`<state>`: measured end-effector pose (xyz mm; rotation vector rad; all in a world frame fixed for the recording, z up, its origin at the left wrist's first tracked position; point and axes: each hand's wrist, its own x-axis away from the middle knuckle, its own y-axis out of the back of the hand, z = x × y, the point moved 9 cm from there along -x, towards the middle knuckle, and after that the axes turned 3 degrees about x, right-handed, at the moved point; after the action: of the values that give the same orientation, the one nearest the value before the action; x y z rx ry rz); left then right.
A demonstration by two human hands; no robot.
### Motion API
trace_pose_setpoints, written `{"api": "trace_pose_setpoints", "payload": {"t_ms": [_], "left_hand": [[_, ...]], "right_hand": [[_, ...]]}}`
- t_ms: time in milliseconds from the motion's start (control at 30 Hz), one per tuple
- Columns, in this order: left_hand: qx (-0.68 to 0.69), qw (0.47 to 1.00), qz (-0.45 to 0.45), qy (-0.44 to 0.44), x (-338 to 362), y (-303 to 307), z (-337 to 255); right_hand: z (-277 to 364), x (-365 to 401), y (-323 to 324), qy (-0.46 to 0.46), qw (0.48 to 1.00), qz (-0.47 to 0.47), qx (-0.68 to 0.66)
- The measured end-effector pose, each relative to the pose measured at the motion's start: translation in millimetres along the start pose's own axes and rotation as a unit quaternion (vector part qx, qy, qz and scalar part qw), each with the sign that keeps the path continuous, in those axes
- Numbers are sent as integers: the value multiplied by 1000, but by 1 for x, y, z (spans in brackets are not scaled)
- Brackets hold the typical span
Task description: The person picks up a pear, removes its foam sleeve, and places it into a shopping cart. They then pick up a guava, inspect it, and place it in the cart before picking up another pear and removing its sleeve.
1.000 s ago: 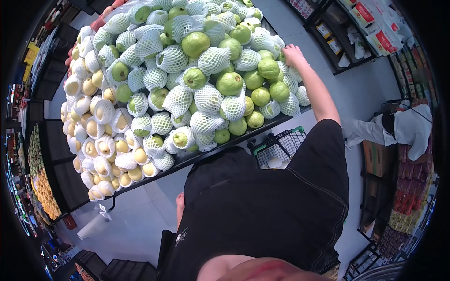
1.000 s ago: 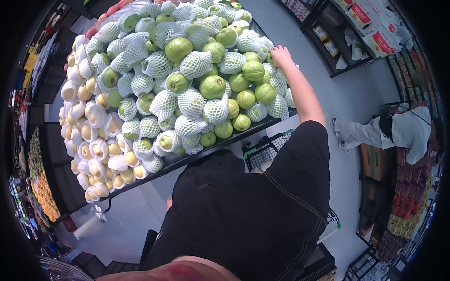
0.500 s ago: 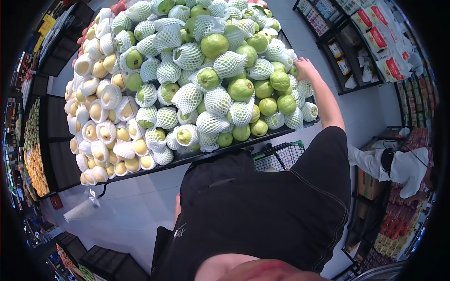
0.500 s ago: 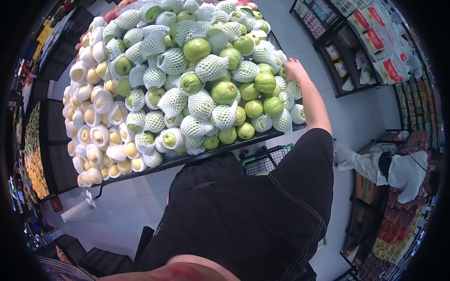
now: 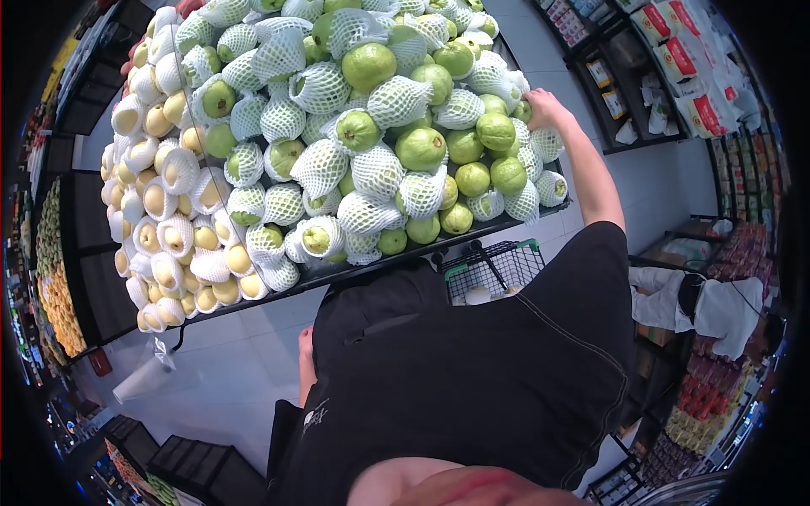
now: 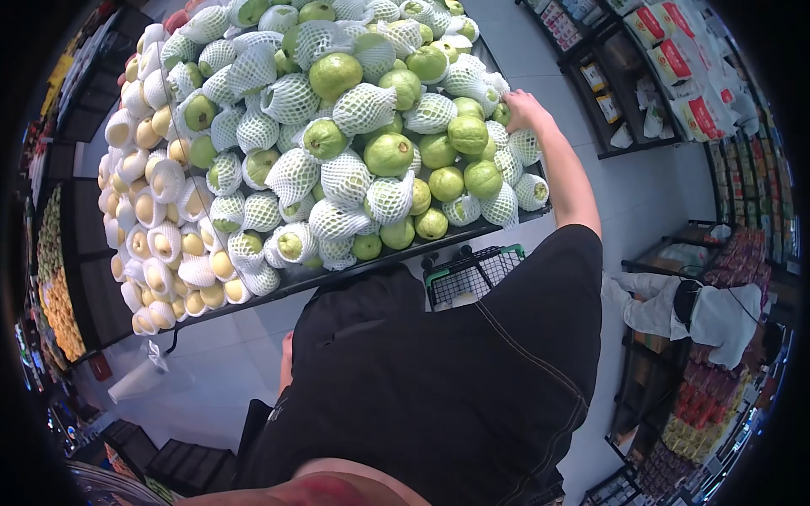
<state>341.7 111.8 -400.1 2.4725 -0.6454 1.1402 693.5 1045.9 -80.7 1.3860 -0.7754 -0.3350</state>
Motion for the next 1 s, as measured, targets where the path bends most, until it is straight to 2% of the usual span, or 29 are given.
{"api": "trace_pose_setpoints", "payload": {"t_ms": [100, 200, 300, 400, 433, 533, 567, 600, 667, 767, 867, 900, 1000], "left_hand": [[-16, 1000, -4, 25, 21, 14, 18], [-35, 999, -11, 37, 35, 29, 27], [-38, 998, -14, 41, 32, 40, 26], [-56, 998, -24, 31, 20, 50, 15], [-67, 997, -29, 28, 18, 52, 10], [-161, 985, -56, 30, 21, 52, 2], [-152, 987, -41, 36, 18, 47, 3], [-142, 989, -24, 40, 7, 47, 9], [-104, 993, 1, 50, 1, 38, 15], [-29, 998, 21, 56, -2, 24, 10], [-40, 998, 17, 47, -6, 9, 1], [-52, 998, 13, 41, -11, 8, 1], [-86, 996, 1, 22, -27, 3, -5]], "right_hand": [[-10, -7, -6, 16, 1000, 10, -21], [-15, -9, -6, 12, 994, 74, -77], [-25, -2, 4, 9, 987, 41, -152], [-46, 13, 3, -63, 942, 53, -325], [-47, 17, 3, -58, 923, 45, -378], [-41, 37, 13, -93, 757, -76, -642], [-27, 39, 17, -29, 676, -83, -732], [11, 53, 48, 36, 597, -118, -793], [52, 60, 67, 115, 410, -119, -897], [128, 77, 111, 203, 261, -87, -940], [189, 81, 138, 183, 175, -100, -962], [210, 86, 149, 135, 164, -135, -968], [281, 87, 179, 222, 57, -42, -973]]}}
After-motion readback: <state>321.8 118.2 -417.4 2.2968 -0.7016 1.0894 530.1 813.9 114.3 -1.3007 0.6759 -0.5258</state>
